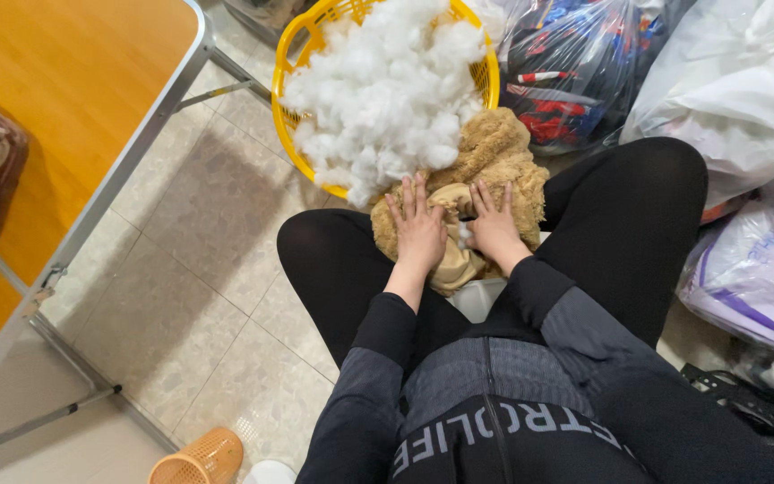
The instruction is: The person sits on the floor and repeatedly takes handfuls of white stuffing from a yellow basket, then inserts and compresses the stuffing into a tan plush toy held on their lap. The person continues this process throughout the clip.
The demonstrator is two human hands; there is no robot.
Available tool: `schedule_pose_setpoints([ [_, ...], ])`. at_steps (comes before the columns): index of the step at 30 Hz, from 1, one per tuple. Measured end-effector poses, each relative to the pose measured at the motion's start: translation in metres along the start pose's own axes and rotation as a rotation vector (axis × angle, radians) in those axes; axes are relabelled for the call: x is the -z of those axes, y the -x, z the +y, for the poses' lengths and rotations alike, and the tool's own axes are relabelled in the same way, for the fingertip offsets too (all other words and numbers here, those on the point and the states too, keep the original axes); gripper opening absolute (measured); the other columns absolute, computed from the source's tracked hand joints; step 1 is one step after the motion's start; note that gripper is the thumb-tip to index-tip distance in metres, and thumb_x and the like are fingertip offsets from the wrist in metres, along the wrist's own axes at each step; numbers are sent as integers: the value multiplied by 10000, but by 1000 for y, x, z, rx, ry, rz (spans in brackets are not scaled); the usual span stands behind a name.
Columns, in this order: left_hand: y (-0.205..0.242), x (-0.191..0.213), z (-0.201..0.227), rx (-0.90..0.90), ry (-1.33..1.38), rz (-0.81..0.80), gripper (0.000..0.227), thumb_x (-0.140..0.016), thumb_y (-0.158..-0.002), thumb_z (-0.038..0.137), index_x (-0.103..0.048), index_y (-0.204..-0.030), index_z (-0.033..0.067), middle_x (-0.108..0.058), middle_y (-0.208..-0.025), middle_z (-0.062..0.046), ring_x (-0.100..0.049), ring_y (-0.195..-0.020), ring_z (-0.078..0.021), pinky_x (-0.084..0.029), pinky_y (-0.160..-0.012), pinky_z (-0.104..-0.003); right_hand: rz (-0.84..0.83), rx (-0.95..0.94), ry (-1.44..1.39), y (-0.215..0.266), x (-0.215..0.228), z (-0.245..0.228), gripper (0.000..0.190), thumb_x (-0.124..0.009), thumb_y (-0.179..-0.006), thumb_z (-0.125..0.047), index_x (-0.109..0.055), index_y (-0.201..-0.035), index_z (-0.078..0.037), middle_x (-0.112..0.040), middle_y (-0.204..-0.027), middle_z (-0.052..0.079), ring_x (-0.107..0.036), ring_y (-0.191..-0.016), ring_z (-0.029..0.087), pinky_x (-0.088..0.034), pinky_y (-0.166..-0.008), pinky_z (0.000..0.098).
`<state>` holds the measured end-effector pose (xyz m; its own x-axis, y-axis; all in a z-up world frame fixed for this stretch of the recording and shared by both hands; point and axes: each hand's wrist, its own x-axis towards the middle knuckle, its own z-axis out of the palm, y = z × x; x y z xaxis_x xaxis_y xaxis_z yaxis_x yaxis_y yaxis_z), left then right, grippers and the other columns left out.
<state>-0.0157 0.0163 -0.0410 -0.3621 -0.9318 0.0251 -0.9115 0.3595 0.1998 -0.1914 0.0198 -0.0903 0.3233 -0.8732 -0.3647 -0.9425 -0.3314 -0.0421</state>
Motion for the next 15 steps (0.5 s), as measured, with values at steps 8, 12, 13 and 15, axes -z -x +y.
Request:
schedule_pose_setpoints([
  [8,8,19,7,-2,107,-39,261,-765,-790,252,-711,-1015,130,-171,-1677,-261,-20,-1563,-481,9,-1196,-740,136,-74,-94,51,25,19,306,-747,-821,-438,-781,-1047,-235,-304,-1656,168,-34,-1599,431,101,-1113,810],
  [12,16,21,9,27,265,-13,263,-746,-832,284,-728,-1062,157,-184,-1670,-247,-2,-1558,-486,33,-1183,-746,233,-107,-322,73,29,25,270,-733,-858,-369,-743,-1072,-206,-294,-1659,200,-35,-1588,436,120,-1101,812],
  [13,18,18,10,44,308,-10,260,-737,-853,296,-732,-1077,163,-187,-1668,-241,4,-1559,-484,42,-1180,-749,273,-106,-364,74,28,26,277,-728,-864,-355,-735,-1093,-200,-294,-1663,205,-36,-1586,435,125,-1103,807],
  [15,16,13,9,38,328,32,267,-697,-932,320,-720,-1155,175,-206,-1680,-227,-2,-1576,-470,35,-1198,-740,352,-95,-449,70,26,26,293,-717,-877,-326,-721,-1135,-188,-294,-1671,214,-38,-1583,431,137,-1106,797],
])
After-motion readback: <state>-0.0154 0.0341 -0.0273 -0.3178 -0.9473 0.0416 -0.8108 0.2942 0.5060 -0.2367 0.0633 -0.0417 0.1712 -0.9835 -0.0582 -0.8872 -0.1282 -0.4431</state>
